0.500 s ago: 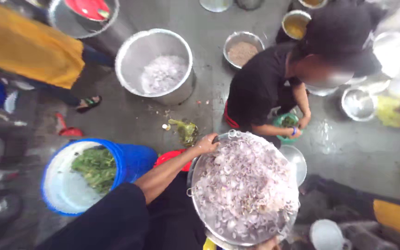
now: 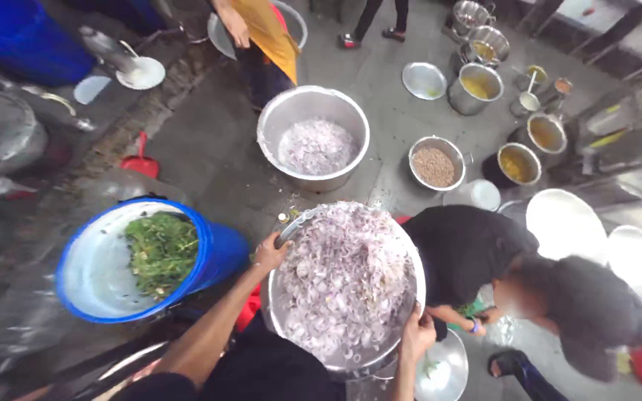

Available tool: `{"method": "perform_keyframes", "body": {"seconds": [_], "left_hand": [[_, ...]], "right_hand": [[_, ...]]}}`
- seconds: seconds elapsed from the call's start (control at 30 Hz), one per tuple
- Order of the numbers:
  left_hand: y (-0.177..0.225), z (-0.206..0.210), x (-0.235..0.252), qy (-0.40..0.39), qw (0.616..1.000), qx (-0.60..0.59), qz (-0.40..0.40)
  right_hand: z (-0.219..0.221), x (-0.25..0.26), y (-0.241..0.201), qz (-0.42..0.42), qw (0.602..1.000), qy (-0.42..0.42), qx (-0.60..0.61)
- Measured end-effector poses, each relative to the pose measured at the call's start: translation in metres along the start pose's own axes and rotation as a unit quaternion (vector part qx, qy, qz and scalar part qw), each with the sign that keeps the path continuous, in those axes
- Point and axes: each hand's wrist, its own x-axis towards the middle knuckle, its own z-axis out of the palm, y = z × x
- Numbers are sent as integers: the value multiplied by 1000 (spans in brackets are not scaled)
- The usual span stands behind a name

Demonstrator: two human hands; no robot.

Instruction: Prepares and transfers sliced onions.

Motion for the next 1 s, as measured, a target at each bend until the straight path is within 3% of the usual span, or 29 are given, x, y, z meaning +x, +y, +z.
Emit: {"method": "perform_keyframes", "body": {"seconds": [0.2,0.4,0.67,0.77,0.83,0.93,1.0], "left_hand": [[-4,-37,55,-12,998,-50,-21],[-8,-67,82,-24,993,-53,-101],[-8,-72,181,70,972,-82,-209],[2,-81,242,67,964,-91,-242],[21,-107,304,52,962,-85,-255],[39,-129,366,-12,953,-60,-298],[49,-148,418,-37,942,-56,-328]], "right_hand": [[51,65,-113,-84,994,-46,-54],[121,115,-208,-143,975,-128,-110],[281,186,-293,-187,924,-276,-186],[352,220,-333,-187,886,-338,-256],[411,247,-390,-191,849,-377,-318],[476,273,-433,-179,772,-449,-413],[526,293,-465,-181,743,-481,-429]]}}
